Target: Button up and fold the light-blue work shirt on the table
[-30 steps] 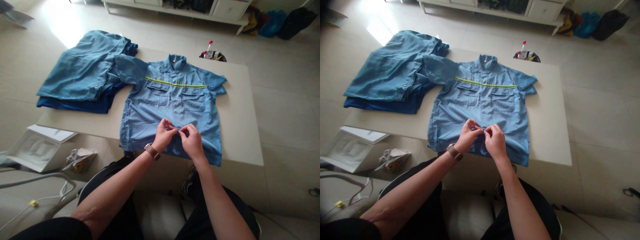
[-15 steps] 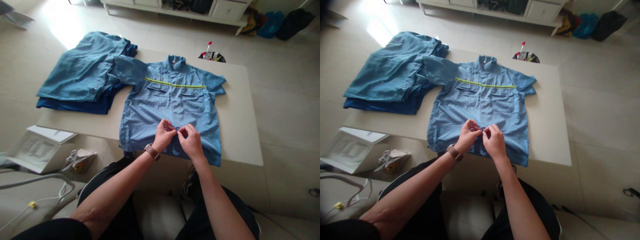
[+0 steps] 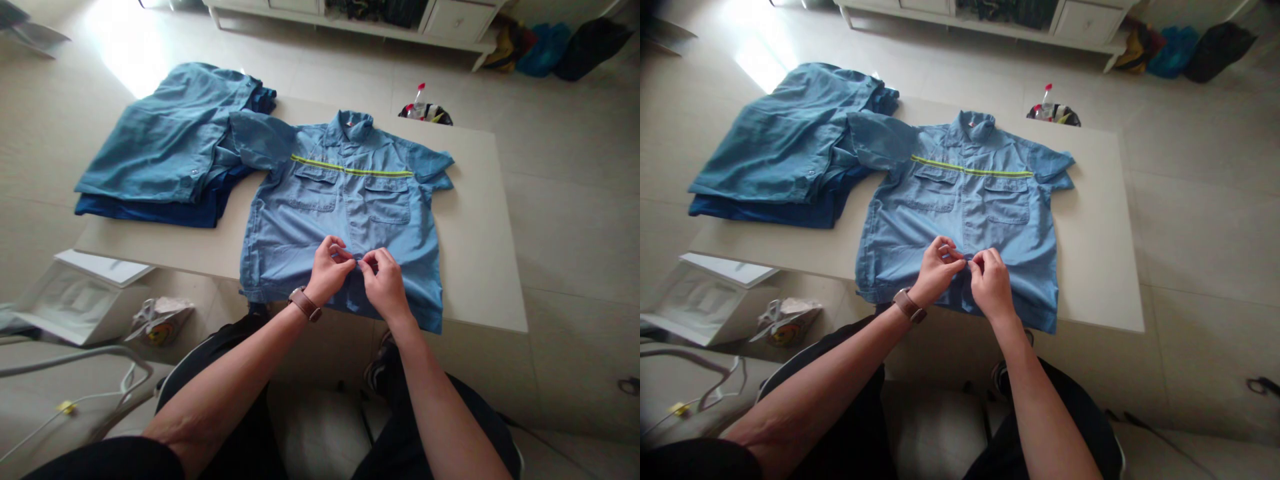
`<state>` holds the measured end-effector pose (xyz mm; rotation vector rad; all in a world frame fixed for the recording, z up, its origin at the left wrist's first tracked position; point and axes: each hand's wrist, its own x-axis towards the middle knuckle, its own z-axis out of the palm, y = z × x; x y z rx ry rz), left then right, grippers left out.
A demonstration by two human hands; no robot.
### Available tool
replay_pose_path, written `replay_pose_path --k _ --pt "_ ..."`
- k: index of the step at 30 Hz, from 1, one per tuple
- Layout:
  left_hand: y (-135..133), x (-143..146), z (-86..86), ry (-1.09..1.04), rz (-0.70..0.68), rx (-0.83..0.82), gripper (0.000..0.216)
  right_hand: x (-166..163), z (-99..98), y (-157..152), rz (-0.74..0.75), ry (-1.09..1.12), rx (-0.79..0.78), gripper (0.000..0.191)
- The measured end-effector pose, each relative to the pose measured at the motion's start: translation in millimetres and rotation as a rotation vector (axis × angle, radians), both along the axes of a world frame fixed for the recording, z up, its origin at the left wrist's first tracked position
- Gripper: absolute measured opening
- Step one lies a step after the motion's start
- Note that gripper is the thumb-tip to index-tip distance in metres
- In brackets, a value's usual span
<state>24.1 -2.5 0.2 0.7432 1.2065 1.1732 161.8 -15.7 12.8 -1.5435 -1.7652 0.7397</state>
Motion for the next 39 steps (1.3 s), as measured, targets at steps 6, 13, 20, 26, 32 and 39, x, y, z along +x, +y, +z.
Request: replay_pose_path --k 6,13,20,26,32,39 --pt "2 -2 4.6 0.012 -0.028 0.001 0.037 0 -1.7 2 -0.078 0.085 -0.048 0.012" --pt "4 -5 -0.9 0.058 -0.216 -0.07 0.025 1 -1.2 1 -0.143 0.141 -0.064 0.012" --pt "2 -6 -1.2 0.161 -0.336 -0.022 0.03 1 -1.7 2 -0.154 0.153 -0.078 0.014" --pt "2 -7 -0.4 0.2 -0.363 0.049 0.025 1 0.4 3 -0.17 0.167 -0.095 0.016" --pt "4 -10 -0.6 0.281 -0.412 0.145 0.024 2 0.2 3 -0.182 0.182 -0.121 0.018" --pt "6 -13 4.3 0.366 -0.451 0.208 0.015 7 -7.9 5 -0.209 0.282 -0.25 0.024"
